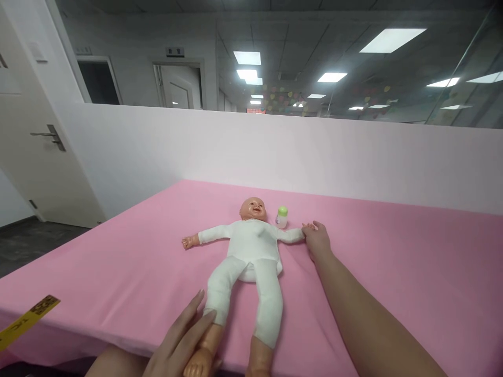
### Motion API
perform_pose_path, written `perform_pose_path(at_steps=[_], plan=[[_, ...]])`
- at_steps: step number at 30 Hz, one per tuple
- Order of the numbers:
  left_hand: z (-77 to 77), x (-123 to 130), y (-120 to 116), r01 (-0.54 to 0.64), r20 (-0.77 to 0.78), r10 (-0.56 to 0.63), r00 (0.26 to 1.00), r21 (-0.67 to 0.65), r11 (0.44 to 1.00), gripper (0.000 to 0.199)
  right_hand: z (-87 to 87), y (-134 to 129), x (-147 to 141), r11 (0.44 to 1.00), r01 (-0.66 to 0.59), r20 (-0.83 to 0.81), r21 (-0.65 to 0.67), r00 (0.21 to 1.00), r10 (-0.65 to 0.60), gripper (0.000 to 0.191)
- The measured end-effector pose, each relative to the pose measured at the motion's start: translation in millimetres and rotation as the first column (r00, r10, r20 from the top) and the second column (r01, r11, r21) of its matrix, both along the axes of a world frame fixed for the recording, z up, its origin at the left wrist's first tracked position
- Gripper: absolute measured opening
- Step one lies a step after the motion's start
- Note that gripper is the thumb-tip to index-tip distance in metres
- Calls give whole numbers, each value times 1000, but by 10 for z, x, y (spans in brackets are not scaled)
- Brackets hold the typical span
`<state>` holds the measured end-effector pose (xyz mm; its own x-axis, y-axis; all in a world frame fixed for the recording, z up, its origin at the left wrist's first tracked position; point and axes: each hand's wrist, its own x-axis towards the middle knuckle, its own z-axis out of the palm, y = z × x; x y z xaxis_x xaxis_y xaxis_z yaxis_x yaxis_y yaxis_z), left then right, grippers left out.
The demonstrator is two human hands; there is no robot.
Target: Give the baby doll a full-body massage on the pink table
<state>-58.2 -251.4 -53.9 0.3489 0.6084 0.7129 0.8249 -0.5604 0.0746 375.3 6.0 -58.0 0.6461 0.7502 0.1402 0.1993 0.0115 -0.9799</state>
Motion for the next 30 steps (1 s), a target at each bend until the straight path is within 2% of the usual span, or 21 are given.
perform_pose_path(at_steps=[5,10,13,16,18,20,22,24,25,27,30], plan=[[-66,-37,0,2,-103,3,995,42,999,61,40,-37,32,997,12,97,-72,995,-5,77],[-150,-98,4,-4,-224,21,974,80,997,82,183,-179,-34,989,11,213,-151,977,22,52],[-118,-155,-58,24,-252,2,968,100,995,87,282,-285,-123,989,30,251,-148,968,8,43],[6,-256,-98,56,-143,-56,988,-8,998,84,414,-424,-283,998,13,280,-54,960,3,33],[115,-332,-21,45,-19,-48,999,-122,992,76,533,-573,-450,995,-89,278,51,958,71,30],[230,-389,193,-3,62,14,998,-182,983,65,671,-804,-660,969,-216,308,117,936,172,30],[347,-412,541,-97,75,117,990,-225,969,56,803,-1137,-884,914,-383,381,131,871,310,30],[470,-403,974,-173,33,194,980,-321,931,59,891,-1550,-1084,845,-527,522,96,749,408,28],[533,-392,1201,-226,-3,243,970,-378,898,63,903,-1766,-1162,803,-593,603,61,663,444,26],[657,-370,1642,-318,-92,314,945,-485,814,68,844,-2168,-1267,740,-670,742,61,526,416,32],[803,-361,2184,-394,-205,349,914,-654,646,71,543,-2597,-1318,723,-687,832,67,439,340,56]])
